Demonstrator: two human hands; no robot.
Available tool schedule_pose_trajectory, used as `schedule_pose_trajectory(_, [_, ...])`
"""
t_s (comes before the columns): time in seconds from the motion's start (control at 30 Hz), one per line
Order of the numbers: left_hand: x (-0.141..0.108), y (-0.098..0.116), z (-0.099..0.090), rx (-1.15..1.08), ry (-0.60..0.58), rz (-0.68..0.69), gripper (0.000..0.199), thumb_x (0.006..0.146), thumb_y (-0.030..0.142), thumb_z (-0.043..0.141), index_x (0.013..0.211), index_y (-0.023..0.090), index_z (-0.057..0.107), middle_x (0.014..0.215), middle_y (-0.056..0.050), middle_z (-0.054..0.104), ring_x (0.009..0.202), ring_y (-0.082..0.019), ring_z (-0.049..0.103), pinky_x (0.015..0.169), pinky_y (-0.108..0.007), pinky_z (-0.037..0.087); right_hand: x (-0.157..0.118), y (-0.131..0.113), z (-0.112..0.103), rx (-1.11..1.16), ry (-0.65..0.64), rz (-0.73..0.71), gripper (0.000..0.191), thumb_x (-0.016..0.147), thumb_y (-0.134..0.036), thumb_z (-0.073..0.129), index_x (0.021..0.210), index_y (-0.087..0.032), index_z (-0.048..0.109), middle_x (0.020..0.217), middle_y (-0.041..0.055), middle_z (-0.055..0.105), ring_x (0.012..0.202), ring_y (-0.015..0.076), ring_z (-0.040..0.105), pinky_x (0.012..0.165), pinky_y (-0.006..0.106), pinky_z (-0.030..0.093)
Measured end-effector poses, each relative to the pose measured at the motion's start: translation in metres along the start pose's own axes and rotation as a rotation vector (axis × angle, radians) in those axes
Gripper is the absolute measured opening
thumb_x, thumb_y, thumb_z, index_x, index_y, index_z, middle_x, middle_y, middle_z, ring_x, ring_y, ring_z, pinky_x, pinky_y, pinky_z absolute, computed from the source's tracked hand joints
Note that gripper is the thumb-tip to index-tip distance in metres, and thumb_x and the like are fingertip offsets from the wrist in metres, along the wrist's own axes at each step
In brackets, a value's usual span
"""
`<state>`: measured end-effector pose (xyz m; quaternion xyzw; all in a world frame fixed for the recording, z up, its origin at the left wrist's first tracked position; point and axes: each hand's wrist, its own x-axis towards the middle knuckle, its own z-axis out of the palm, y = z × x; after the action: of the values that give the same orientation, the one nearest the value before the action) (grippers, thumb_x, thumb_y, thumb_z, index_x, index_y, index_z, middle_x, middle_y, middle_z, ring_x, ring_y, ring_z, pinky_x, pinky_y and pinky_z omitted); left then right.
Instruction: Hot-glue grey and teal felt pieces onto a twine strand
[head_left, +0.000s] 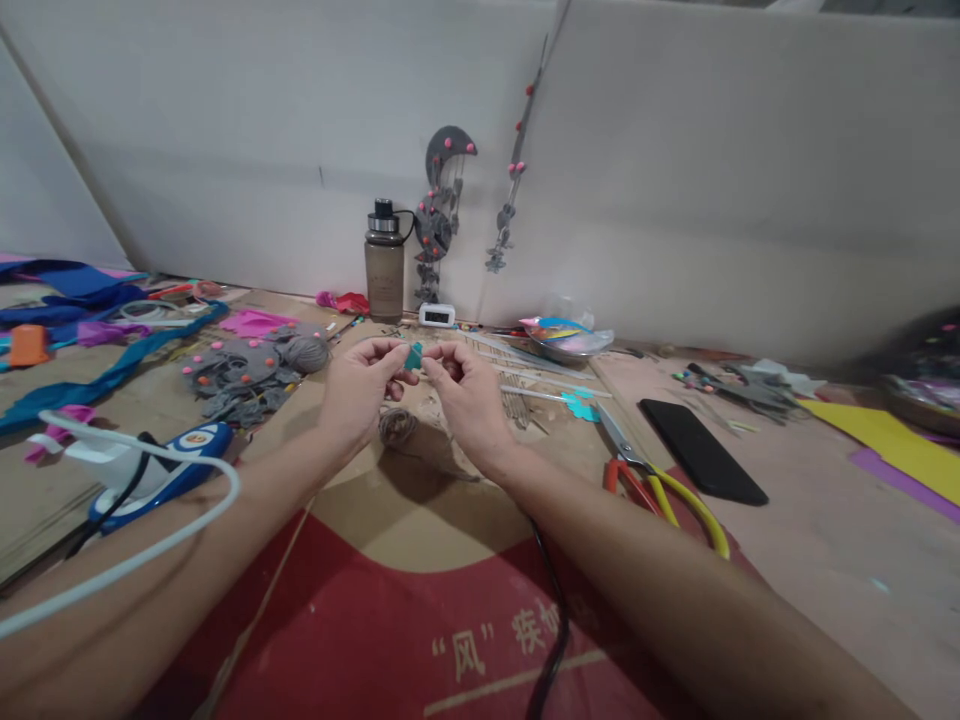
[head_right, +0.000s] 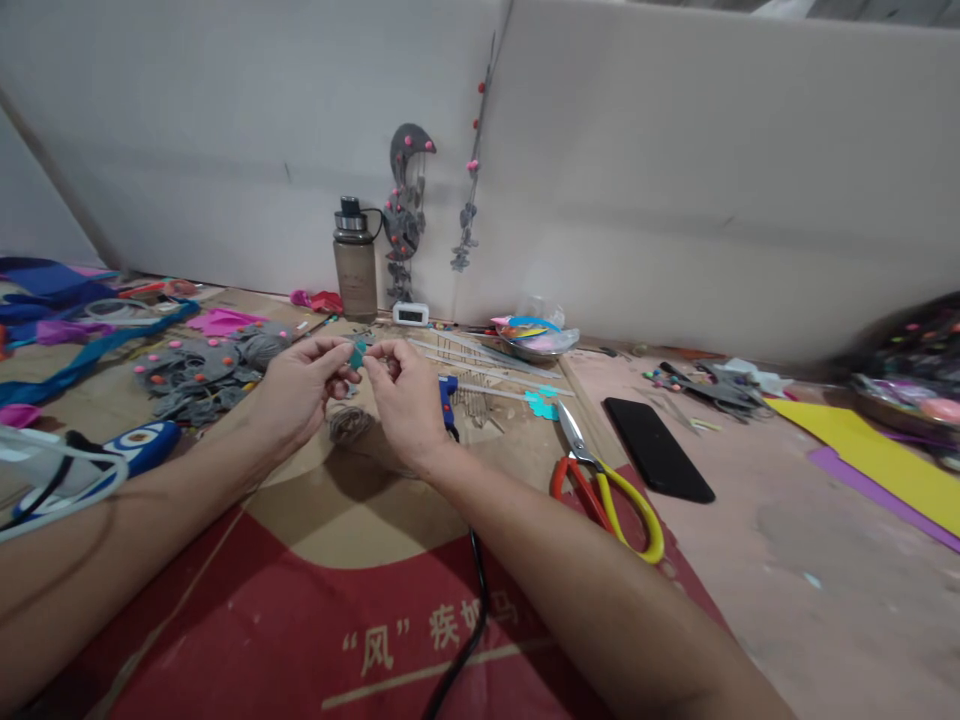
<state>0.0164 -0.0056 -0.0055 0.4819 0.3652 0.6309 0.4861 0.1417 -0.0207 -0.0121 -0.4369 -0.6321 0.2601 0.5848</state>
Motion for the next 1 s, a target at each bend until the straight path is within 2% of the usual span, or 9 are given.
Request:
schedule_pose_trajectory(0.1, [-0.0032, 0.0009, 0.0025, -0.020, -0.034, -0.034, 0.026, 0.063, 0.032, 0.076, 0.075, 0.014, 0.062, 0.070, -0.001, 0.061, 0.057, -0.010, 0.059, 0.043, -0.019, 0.035, 0.0005, 0.0027, -0.0001, 0.001, 0.012, 0.000, 0.018, 0.081, -0.035, 0.055, 0.084, -0.019, 0.061, 0.073, -0.0009, 0.057, 0.063, 0.0110, 0.046, 0.059, 0.024, 0.038])
schedule_pose_trajectory(0.47, [-0.0060, 0.0056, 0.0049, -0.088, -0.059, -0.107, 0.020, 0.065, 0.025, 0.075, 0.075, 0.010, 0.065, 0.070, -0.003, 0.063, 0.059, -0.008, 0.057, 0.051, -0.019, 0.042, 0.0002, 0.0086, -0.0002, -0.082, 0.041, -0.020, 0.019, 0.083, -0.037, 0.054, 0.084, -0.020, 0.061, 0.077, 0.0002, 0.063, 0.066, 0.0122, 0.052, 0.061, 0.025, 0.038])
schedule_pose_trajectory(0.73, [-0.0068, 0.0070, 0.0075, -0.108, -0.055, -0.100, 0.016, 0.065, 0.022, 0.073, 0.069, 0.011, 0.062, 0.066, -0.001, 0.059, 0.055, -0.007, 0.053, 0.047, -0.019, 0.035, 0.0003, 0.0058, -0.0026, -0.231, 0.048, -0.039, 0.019, 0.084, -0.036, 0.052, 0.080, -0.020, 0.061, 0.077, 0.0008, 0.063, 0.068, 0.0126, 0.052, 0.060, 0.025, 0.036])
schedule_pose_trajectory(1.0, [-0.0039, 0.0018, 0.0054, -0.066, -0.088, -0.062, 0.009, 0.066, 0.016, 0.068, 0.067, 0.013, 0.060, 0.058, 0.001, 0.054, 0.050, -0.005, 0.046, 0.049, -0.020, 0.033, 0.0002, 0.0030, -0.0017, -0.227, 0.039, -0.028, 0.018, 0.082, -0.035, 0.052, 0.076, -0.020, 0.060, 0.075, -0.0003, 0.062, 0.066, 0.0122, 0.050, 0.060, 0.025, 0.035])
